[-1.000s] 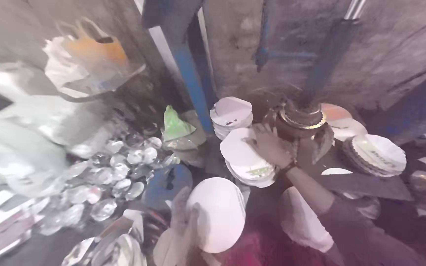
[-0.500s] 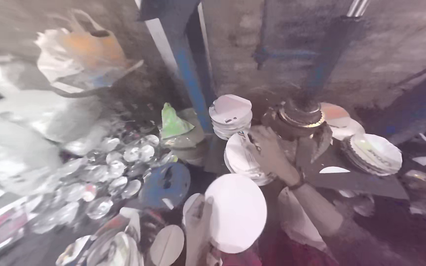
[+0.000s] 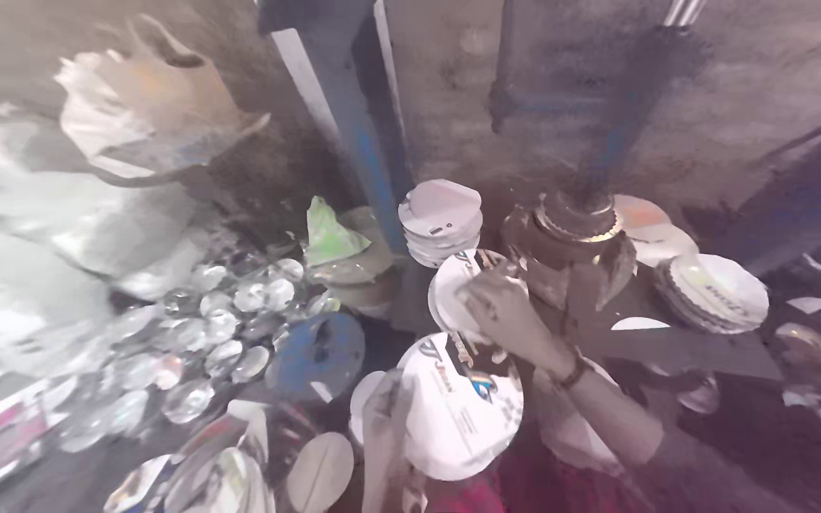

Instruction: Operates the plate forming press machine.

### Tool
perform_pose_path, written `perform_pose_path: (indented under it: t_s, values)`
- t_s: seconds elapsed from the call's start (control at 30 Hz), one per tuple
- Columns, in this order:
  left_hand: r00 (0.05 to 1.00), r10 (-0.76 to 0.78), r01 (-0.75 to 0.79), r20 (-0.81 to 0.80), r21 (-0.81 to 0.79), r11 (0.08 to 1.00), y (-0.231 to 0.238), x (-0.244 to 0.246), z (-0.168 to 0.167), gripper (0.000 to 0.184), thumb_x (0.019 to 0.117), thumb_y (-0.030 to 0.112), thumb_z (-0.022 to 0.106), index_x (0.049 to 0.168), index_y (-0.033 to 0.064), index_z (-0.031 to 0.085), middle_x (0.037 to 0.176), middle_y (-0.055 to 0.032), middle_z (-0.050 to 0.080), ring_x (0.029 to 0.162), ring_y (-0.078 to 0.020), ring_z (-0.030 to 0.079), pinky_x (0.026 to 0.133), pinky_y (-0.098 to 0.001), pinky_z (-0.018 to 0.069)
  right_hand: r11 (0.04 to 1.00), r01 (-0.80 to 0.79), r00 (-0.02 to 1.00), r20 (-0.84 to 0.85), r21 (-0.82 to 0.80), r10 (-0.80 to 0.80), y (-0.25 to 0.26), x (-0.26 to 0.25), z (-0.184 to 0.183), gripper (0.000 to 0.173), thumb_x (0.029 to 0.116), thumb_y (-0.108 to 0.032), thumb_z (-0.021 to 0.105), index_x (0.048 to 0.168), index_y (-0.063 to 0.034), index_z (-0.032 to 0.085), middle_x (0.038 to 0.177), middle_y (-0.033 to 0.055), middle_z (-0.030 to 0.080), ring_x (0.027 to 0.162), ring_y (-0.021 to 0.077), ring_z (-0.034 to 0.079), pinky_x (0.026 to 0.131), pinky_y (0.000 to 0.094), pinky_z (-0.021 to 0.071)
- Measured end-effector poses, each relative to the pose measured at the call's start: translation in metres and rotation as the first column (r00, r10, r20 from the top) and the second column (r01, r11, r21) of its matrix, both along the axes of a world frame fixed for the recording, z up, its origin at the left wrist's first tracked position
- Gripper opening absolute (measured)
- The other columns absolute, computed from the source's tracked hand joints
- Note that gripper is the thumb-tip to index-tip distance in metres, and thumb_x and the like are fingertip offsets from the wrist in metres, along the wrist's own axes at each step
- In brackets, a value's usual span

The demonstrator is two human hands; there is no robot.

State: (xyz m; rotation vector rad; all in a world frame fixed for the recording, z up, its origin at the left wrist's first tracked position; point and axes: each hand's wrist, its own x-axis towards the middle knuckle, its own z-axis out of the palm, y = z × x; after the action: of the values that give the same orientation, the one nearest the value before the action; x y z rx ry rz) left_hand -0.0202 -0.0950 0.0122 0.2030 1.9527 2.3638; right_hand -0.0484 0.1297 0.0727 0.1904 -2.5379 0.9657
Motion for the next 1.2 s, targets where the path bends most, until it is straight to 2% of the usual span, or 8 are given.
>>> perform_pose_path:
  t_s: [0.1, 0.23, 0.43, 0.6, 0.77, 0.9, 1.03, 1.2]
  values:
    - [0.986, 0.136, -0.131, -0.095, 0.052, 0.99, 0.002, -0.003, -0.007, 0.021, 0.0998, 0.001, 0.041, 0.103, 0.0052, 0.061, 0.085, 0.009, 0.069, 0.073, 0.0013, 0.067, 0.067, -0.0176, 0.0586, 0.946, 0.22, 0.952, 0.16, 0.24, -0.262, 0.037, -0.038, -0.016, 0.054, 0.1008, -0.042, 0.061, 0.139, -0.0038, 0.061, 0.143, 0.0217, 0.056, 0.131, 0.045, 0.051, 0.102, 0.065, 0.0409]
    - [0.947, 0.123, -0.118, -0.298, 0.037, 0.992, -0.025, -0.012, -0.01, 0.055, 0.1004, 0.01, 0.036, 0.147, -0.0155, 0.024, 0.146, -0.0107, 0.047, 0.127, -0.002, 0.051, 0.108, -0.0218, 0.0431, 0.941, 0.299, 0.954, -0.069, 0.161, -0.292, 0.044, -0.041, -0.007, 0.031, 0.0967, -0.018, 0.069, 0.123, -0.0007, 0.066, 0.126, 0.0206, 0.065, 0.114, 0.0392, 0.063, 0.096, 0.0572, 0.0494]
    - [0.981, 0.093, -0.092, -0.172, 0.01, 0.996, -0.001, 0.0, 0.008, 0.045, 0.0979, 0.0, 0.042, 0.141, -0.0088, 0.033, 0.123, 0.0073, 0.058, 0.105, 0.0078, 0.06, 0.09, -0.0151, 0.0528, 0.865, -0.14, 0.986, 0.008, -0.482, 0.164, 0.018, 0.041, 0.017, 0.026, 0.1034, -0.006, 0.05, 0.116, 0.008, 0.068, 0.088, 0.0075, 0.07, 0.074, 0.0031, 0.063, 0.071, 0.021, 0.0539]
    - [0.957, -0.277, 0.245, -0.087, -0.268, 0.932, 0.04, 0.039, 0.001, 0.046, 0.091, 0.0, 0.058, 0.131, -0.0217, 0.049, 0.13, -0.0219, 0.06, 0.114, -0.0011, 0.06, 0.102, -0.0196, 0.0472, 0.863, -0.124, 0.877, 0.353, -0.49, 0.326, 0.024, 0.114, -0.013, 0.04, 0.1085, -0.013, 0.042, 0.145, -0.0013, 0.054, 0.121, 0.0192, 0.068, 0.099, 0.0212, 0.068, 0.091, 0.0393, 0.0547]
    - [0.727, -0.686, 0.686, 0.023, -0.033, 0.727, 0.049, 0.068, -0.053, 0.039, 0.0974, 0.01, 0.057, 0.128, -0.0124, 0.046, 0.122, -0.0065, 0.064, 0.107, -0.0031, 0.063, 0.098, -0.0278, 0.0531, 0.895, 0.029, 0.891, 0.417, -0.446, 0.179, 0.017, 0.181, -0.068, 0.026, 0.1011, -0.001, 0.045, 0.117, 0.004, 0.064, 0.089, 0.0184, 0.066, 0.068, 0.0238, 0.063, 0.066, 0.041, 0.0543]
    - [0.658, -0.738, 0.75, 0.149, -0.044, 0.66, 0.058, 0.074, -0.047, 0.04, 0.0922, 0.0, 0.058, 0.129, -0.0125, 0.048, 0.119, -0.0097, 0.065, 0.103, -0.0042, 0.065, 0.094, -0.0266, 0.0549, 0.987, 0.095, 0.91, 0.414, -0.13, -0.033, 0.047, 0.171, -0.042, 0.023, 0.1027, -0.008, 0.053, 0.115, 0.0021, 0.069, 0.108, 0.0206, 0.07, 0.097, 0.0332, 0.07, 0.087, 0.0506, 0.0564]
    - [0.674, -0.738, 0.738, 0.019, -0.003, 0.674, 0.072, 0.063, -0.028, 0.038, 0.0898, -0.005, 0.058, 0.127, -0.0082, 0.052, 0.12, -0.0029, 0.066, 0.106, -0.0036, 0.065, 0.096, -0.0263, 0.0545, 0.741, 0.599, 0.789, -0.379, 0.302, -0.483, 0.117, 0.088, -0.007, 0.017, 0.0934, -0.012, 0.064, 0.1, -0.0069, 0.078, 0.086, 0.0132, 0.075, 0.071, 0.0306, 0.072, 0.057, 0.047, 0.0565]
    - [0.743, -0.668, 0.668, -0.031, -0.018, 0.744, 0.07, 0.057, -0.022, 0.04, 0.09, -0.005, 0.058, 0.129, -0.0089, 0.05, 0.121, -0.0025, 0.066, 0.107, -0.0026, 0.064, 0.097, -0.0263, 0.0541, 0.665, 0.465, 0.88, -0.221, 0.584, -0.421, 0.17, 0.022, 0.004, 0.021, 0.0939, -0.005, 0.065, 0.114, -0.0054, 0.071, 0.083, 0.0165, 0.069, 0.065, 0.0372, 0.068, 0.053, 0.0528, 0.0529]
